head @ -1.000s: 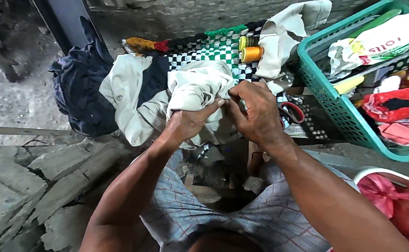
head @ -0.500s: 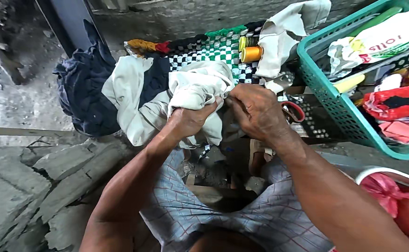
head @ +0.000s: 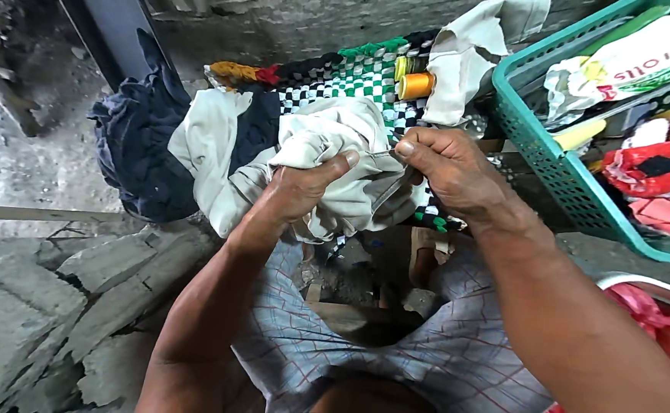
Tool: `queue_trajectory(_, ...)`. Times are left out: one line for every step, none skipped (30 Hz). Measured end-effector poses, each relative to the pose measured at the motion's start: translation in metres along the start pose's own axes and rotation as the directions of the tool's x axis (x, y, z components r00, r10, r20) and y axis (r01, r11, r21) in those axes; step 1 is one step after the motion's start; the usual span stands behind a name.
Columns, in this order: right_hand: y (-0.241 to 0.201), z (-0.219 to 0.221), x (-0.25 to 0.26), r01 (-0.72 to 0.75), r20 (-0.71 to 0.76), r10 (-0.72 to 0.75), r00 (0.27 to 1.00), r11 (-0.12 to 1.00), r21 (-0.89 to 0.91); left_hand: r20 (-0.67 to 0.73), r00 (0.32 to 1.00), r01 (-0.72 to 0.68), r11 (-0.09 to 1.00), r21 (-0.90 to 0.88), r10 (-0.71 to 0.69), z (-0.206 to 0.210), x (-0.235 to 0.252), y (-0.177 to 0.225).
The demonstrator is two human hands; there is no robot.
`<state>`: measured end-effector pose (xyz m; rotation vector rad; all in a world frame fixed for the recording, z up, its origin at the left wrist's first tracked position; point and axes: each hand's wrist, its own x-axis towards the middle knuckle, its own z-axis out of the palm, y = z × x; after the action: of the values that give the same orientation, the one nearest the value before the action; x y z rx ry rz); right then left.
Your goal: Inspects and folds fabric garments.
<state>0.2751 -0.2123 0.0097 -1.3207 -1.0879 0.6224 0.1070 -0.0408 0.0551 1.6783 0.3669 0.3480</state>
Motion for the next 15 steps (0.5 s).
queue_trajectory(0.0,0.0,0.0,0.006,-0.001,-0.006,1.0,1.0,-0.01,-0.007,1.0,0.002,1.0,-0.015,-0.002,0.0,-0.001,0.0)
queue_trajectory(0.0,0.0,0.001,0.012,0.0,-0.012,1.0,0.999,-0.037,-0.017,1.0,0.011,1.0,-0.026,-0.011,0.001,-0.002,0.0)
queue_trajectory(-0.001,0.0,0.001,0.008,-0.004,-0.009,1.0,0.997,-0.078,-0.027,0.999,0.016,0.999,-0.038,-0.017,0.001,-0.003,0.0)
queue_trajectory(-0.001,0.0,0.001,-0.004,-0.007,0.003,1.0,0.989,-0.147,-0.036,0.999,0.026,0.998,-0.051,-0.028,0.0,-0.004,-0.001)
queue_trajectory(-0.002,0.001,-0.001,-0.021,-0.005,0.02,1.0,0.971,-0.238,-0.048,0.998,0.045,0.997,-0.066,-0.048,0.0,-0.004,-0.001)
queue_trajectory(-0.002,0.003,-0.004,-0.03,-0.002,0.031,1.0,0.947,-0.32,-0.056,0.996,0.062,0.995,-0.082,-0.066,-0.001,-0.005,-0.002)
queue_trajectory(-0.001,0.007,-0.009,-0.027,-0.001,0.029,1.0,0.925,-0.378,-0.059,0.995,0.073,0.993,-0.096,-0.079,-0.001,-0.005,-0.003)
queue_trajectory(0.0,0.011,-0.015,-0.02,-0.004,0.02,1.0,0.906,-0.423,-0.058,0.995,0.08,0.991,-0.105,-0.087,-0.001,-0.004,-0.004)
queue_trajectory(0.001,0.015,-0.018,-0.03,-0.017,0.025,1.0,0.895,-0.445,-0.058,0.994,0.084,0.99,-0.109,-0.091,-0.001,-0.004,-0.005)
queue_trajectory(0.0,0.019,-0.019,-0.049,-0.037,0.036,0.999,0.89,-0.453,-0.06,0.994,0.083,0.99,-0.11,-0.09,0.0,-0.004,-0.005)
queue_trajectory(0.0,0.021,-0.019,-0.065,-0.052,0.047,0.998,0.89,-0.451,-0.063,0.994,0.082,0.99,-0.11,-0.09,0.0,-0.003,-0.006)
queue_trajectory(-0.001,0.023,-0.017,-0.08,-0.059,0.061,0.996,0.899,-0.431,-0.067,0.994,0.083,0.99,-0.11,-0.091,0.0,-0.003,-0.006)
queue_trajectory(0.0,0.023,-0.014,-0.099,-0.058,0.083,0.995,0.914,-0.392,-0.072,0.993,0.083,0.991,-0.107,-0.091,0.0,-0.003,-0.006)
queue_trajectory(0.0,0.024,-0.008,-0.124,-0.051,0.113,0.992,0.931,-0.343,-0.081,0.992,0.085,0.991,-0.099,-0.093,0.001,-0.002,-0.006)
queue_trajectory(0.002,0.024,-0.005,-0.136,-0.038,0.131,0.991,0.946,-0.293,-0.093,0.992,0.082,0.993,-0.088,-0.09,0.001,-0.002,-0.007)
